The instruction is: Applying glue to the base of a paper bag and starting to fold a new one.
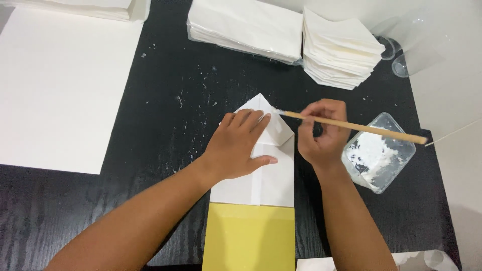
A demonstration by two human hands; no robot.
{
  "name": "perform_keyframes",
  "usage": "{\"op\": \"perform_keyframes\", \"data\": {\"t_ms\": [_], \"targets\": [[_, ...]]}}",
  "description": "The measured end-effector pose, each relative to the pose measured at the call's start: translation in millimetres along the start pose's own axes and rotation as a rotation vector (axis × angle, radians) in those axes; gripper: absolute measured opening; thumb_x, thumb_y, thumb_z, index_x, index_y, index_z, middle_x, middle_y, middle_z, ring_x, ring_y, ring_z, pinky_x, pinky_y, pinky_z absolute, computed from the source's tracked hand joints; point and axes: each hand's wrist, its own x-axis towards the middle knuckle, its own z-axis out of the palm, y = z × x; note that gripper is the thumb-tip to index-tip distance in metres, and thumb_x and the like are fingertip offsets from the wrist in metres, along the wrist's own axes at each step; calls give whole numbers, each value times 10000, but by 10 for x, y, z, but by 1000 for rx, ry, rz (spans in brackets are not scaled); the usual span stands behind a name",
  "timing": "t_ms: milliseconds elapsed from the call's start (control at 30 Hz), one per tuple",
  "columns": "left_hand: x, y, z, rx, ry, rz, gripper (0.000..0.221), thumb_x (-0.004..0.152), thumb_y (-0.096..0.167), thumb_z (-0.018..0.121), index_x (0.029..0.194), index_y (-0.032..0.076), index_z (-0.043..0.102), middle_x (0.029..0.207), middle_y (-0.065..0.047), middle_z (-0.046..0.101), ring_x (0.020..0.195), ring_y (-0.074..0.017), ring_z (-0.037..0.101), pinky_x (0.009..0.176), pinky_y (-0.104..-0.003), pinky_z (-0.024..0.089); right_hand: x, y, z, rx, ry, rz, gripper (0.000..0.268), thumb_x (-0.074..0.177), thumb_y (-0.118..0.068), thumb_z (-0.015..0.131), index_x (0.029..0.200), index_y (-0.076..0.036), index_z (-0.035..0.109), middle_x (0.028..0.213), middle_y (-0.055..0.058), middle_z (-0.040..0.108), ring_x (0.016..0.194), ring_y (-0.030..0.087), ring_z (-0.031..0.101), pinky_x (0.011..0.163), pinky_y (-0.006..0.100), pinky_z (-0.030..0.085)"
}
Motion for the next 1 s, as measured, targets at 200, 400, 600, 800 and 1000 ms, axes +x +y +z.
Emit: {"op": "perform_keyframes", "data": {"t_ms": [200,400,600,800,1000], "targets": [[0,5,-33,-14,-21,0,847,960,619,560,1525,-1,439,1452,-252,510,1396,-388,410,1114,-556,322,52,-59,49,38,32,-37,186,940,56,545,1103,-5,480,856,116,650,693,206,671,661,296,560],[-5,2,-7,-8,-18,0,851,967,628,546,1533,4,428,1458,-256,501,1404,-393,403,1125,-568,312,92,-29,145,28,-40,-21,147,966,65,542,1092,14,487,884,130,674,728,191,703,690,283,591],[-2,8,-2,-19,-21,-10,834,964,604,564,1527,1,436,1457,-255,495,1405,-396,393,1128,-578,306,30,-11,-72,49,-26,-14,146,932,46,540,1047,-16,474,766,107,642,556,178,626,559,281,526],[-5,-8,15,3,9,16,816,966,610,553,1507,5,469,1426,-256,527,1386,-395,422,1120,-574,323,101,-126,46,109,87,23,165,993,23,546,1122,-1,446,838,127,654,616,172,664,575,247,554],[-24,-27,6,60,117,62,669,973,534,603,1410,28,593,1340,-255,615,1327,-393,525,1059,-550,413,100,-117,126,75,27,130,123,1020,34,537,1098,32,441,887,167,641,689,207,713,645,290,616]]}}
